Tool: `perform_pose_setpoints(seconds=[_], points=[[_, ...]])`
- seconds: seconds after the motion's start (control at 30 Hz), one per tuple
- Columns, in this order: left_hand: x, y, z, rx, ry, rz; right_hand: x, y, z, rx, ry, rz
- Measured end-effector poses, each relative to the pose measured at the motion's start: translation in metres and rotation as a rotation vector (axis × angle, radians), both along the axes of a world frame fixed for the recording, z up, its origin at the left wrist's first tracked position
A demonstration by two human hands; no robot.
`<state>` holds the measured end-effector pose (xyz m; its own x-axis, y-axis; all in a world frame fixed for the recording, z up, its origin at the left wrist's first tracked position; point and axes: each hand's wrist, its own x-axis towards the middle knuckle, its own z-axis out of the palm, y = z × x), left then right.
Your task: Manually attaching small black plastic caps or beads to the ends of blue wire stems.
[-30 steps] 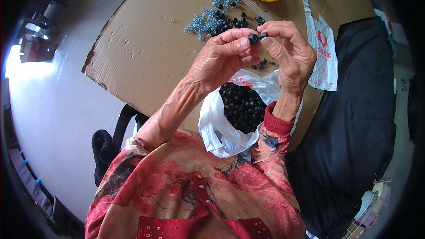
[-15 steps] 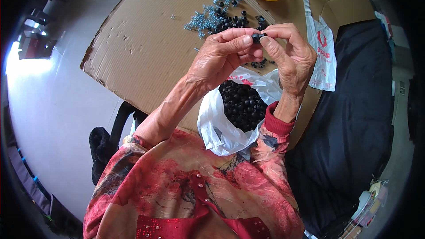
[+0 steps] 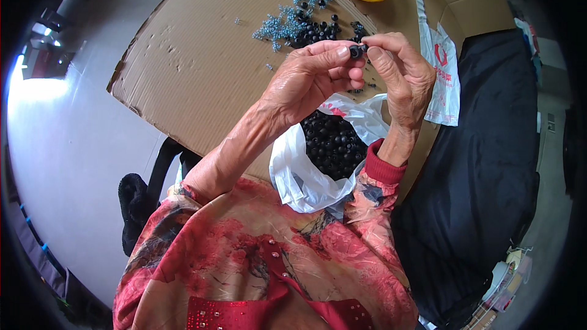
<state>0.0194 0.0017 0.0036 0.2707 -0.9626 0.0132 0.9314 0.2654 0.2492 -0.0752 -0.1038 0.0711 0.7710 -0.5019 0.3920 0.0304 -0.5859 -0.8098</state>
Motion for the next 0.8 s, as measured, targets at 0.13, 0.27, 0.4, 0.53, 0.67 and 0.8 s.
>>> perform_pose_setpoints(seconds=[0.13, 0.27, 0.4, 0.53, 0.67, 0.8], points=[[0.001, 0.001, 0.002, -0.018, 0.017, -0.003, 0.0, -0.001, -0.002, -0.045, 0.013, 0.021], [0.001, 0.0, 0.0, 0.019, -0.01, 0.022, 0.002, 0.0, -0.005, -0.11, 0.012, -0.016], [0.0, -0.002, -0.002, 0.032, -0.015, 0.035, 0.005, 0.003, -0.007, -0.132, -0.003, -0.045], [-0.003, -0.003, 0.001, 0.046, -0.022, 0.057, 0.003, 0.004, -0.009, -0.168, -0.005, -0.09], [-0.004, -0.001, 0.004, 0.067, -0.059, 0.095, 0.004, 0.007, -0.01, -0.197, -0.022, -0.117], [-0.005, 0.002, 0.007, 0.083, -0.116, 0.126, 0.003, 0.012, -0.009, -0.19, -0.023, -0.136]])
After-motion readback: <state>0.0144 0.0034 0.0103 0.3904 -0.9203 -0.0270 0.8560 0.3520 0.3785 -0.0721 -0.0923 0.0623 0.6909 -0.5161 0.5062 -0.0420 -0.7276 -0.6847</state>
